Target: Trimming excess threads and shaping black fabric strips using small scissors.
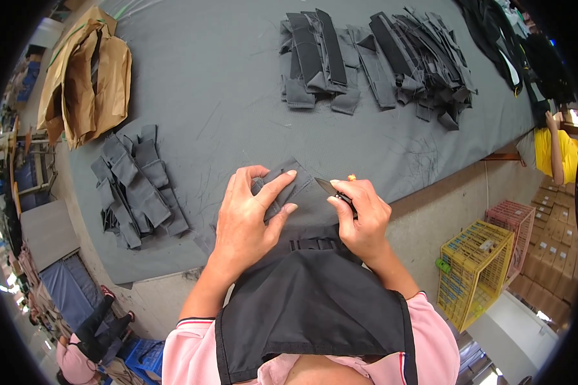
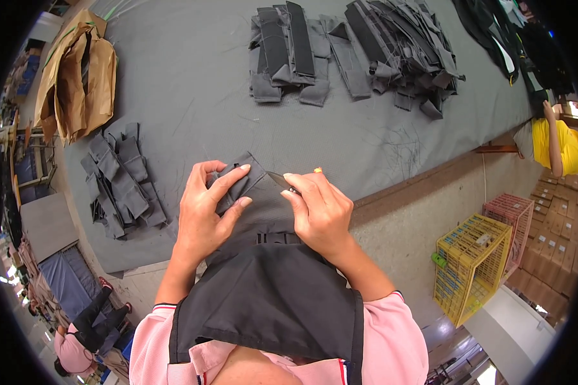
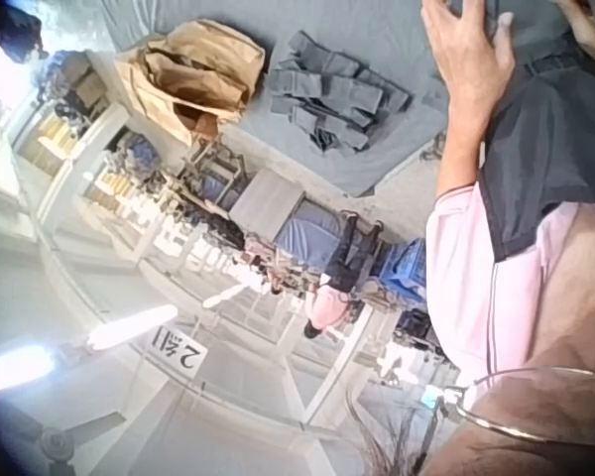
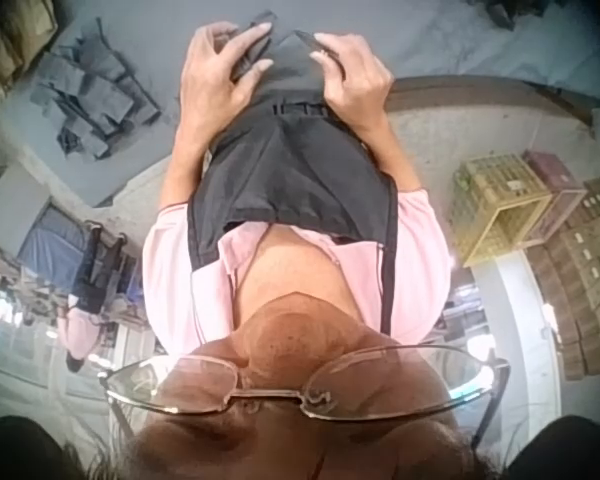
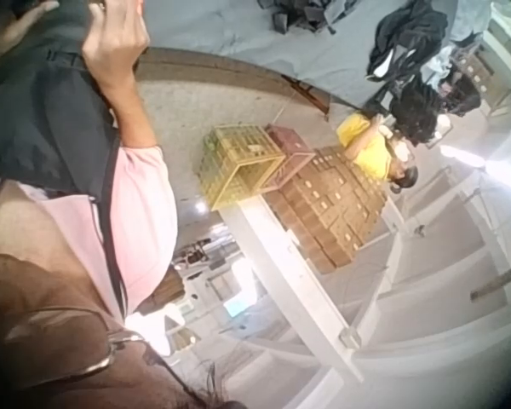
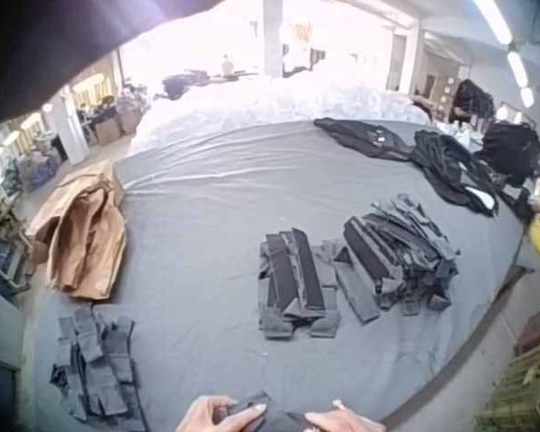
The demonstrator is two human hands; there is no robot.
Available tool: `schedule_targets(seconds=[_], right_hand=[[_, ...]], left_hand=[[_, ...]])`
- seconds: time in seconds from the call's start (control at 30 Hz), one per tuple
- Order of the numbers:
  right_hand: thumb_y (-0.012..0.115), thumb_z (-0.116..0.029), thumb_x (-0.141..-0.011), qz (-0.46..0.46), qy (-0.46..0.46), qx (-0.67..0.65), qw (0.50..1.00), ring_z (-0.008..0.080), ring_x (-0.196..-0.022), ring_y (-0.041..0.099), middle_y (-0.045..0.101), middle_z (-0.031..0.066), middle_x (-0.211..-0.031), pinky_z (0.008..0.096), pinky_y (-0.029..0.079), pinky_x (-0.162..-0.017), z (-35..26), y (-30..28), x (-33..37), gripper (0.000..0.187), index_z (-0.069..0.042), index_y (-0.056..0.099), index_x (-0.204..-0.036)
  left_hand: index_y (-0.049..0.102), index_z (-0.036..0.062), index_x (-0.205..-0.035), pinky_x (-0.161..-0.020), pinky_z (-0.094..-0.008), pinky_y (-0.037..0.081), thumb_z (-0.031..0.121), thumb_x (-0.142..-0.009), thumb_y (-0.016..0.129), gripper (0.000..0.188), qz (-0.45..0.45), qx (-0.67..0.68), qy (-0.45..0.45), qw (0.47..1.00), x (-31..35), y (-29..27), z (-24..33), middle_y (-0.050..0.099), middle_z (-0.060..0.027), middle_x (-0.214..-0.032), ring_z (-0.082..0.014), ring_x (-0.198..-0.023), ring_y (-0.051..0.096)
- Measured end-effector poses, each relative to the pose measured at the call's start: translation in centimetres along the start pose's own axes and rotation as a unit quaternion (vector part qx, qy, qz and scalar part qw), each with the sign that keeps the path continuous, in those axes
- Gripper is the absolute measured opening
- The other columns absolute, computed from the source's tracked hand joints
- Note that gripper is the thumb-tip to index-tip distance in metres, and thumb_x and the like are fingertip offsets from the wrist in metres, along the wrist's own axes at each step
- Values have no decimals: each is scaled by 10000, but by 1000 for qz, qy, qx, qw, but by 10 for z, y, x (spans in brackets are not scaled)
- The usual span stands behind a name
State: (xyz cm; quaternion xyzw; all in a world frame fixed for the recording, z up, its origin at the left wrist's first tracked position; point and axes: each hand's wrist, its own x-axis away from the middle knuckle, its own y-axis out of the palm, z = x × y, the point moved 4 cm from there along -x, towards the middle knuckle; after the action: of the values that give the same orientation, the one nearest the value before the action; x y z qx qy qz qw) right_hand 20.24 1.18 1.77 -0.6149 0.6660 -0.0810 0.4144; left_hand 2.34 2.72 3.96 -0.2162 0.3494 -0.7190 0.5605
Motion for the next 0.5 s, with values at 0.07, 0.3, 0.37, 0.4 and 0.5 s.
schedule_targets(seconds=[0.07,0.3,0.37,0.4,0.5], right_hand=[[699,-43,-717,16,-4,-12,1000,247,-622,599,601,72,-803,335,511,-643,-2,-1,1,268,-54,609,-969],[658,-28,-795,-4,190,-205,960,96,-627,525,567,38,-769,241,438,-558,12,13,-2,173,-23,590,-954],[648,-48,-813,-23,313,-449,837,50,-639,464,528,-12,-749,219,404,-540,17,37,-8,144,-19,571,-931],[632,-91,-840,-70,368,-482,792,17,-636,422,500,-37,-745,198,358,-486,18,46,-10,108,-33,548,-874],[608,-122,-857,-74,412,-586,693,-5,-473,320,438,-64,-618,184,240,-395,27,53,-26,149,-88,493,-767]], left_hand=[[604,151,-1152,-759,-364,462,122,-705,738,468,0,3,-2,1000,0,0,0,505,-153,-1062,-296,-939,519],[580,140,-1176,-765,-376,463,128,-695,749,509,25,-2,4,1000,-1,7,-2,500,-161,-1064,-304,-940,521],[552,140,-1211,-770,-384,463,129,-681,761,569,33,4,13,999,-2,15,-1,491,-163,-1079,-307,-938,521],[484,148,-1270,-793,-390,463,145,-658,783,681,37,62,8,997,-4,19,1,461,-173,-1128,-320,-967,514],[250,176,-1422,-883,-395,455,188,-605,839,1007,-2,157,19,987,-4,13,0,325,-186,-1322,-330,-1107,474]])
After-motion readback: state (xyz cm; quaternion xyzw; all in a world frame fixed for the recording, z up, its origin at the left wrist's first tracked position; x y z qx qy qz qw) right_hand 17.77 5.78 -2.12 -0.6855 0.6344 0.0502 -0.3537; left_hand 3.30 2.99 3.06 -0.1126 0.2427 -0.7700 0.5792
